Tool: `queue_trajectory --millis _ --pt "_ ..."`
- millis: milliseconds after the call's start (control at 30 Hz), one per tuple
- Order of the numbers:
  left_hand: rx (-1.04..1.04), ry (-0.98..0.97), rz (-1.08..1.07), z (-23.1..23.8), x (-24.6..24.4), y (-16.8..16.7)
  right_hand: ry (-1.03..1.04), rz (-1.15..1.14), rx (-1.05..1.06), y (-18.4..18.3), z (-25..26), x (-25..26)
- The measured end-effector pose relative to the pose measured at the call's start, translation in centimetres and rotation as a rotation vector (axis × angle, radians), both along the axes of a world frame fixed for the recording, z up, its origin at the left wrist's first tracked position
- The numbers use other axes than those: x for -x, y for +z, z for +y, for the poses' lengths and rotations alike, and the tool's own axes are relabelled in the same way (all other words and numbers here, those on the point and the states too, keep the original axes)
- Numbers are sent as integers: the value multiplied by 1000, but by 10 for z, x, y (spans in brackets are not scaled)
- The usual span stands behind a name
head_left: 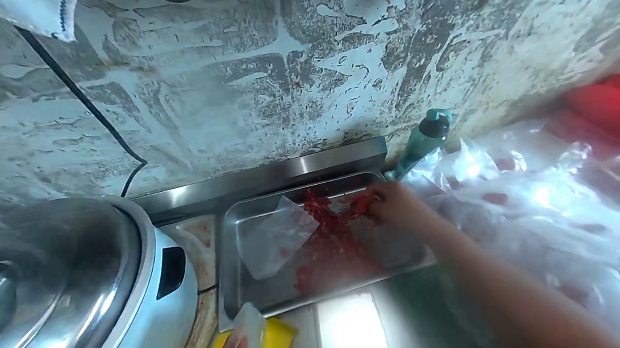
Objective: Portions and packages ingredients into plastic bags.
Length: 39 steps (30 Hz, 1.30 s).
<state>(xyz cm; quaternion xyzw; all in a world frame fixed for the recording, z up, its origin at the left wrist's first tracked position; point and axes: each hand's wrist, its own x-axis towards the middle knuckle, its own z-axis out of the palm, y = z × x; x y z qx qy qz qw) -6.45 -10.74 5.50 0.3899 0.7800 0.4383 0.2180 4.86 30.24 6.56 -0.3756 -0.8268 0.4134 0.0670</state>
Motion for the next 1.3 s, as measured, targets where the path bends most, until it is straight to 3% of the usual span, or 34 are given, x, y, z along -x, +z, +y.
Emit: queue_trajectory --millis 100,233,300,467,567,633,700,800,900,1033,1167,1300 --pt "157 -94 90 57 -2 15 -2 165 144 25 -7 -12" --pt "416 -101 76 140 -6 4 -84 321 405 50 -43 -23" --pt "407 -113 30 162 -14 0 -83 317 494 56 -72 -26" --pt "23 -93 34 161 -51 -21 -17 53 545 18 -111 -30" --pt "92 -129 75 146 -67 -24 -288 150 844 -6 -132 -34" --pt "196 -157 70 137 -73 -21 -348 229 976 -19 -147 -40" --pt "280 -179 45 131 -75 -18 -89 77 831 -24 -156 -51" --pt "340 -201 17 122 -75 -12 367 -413 288 1 -162 -57" --pt "208 -242 -14 112 -80 -6 518 -637 50 30 -169 -63" --pt "213 -294 -163 110 -65 -7 688 -441 -75 47 -153 -68" --pt "275 -300 -188 107 -59 -36 669 -299 38 30 -117 -38" --pt "264 -289 -172 105 -56 -35 779 -326 151 32 -107 -17"
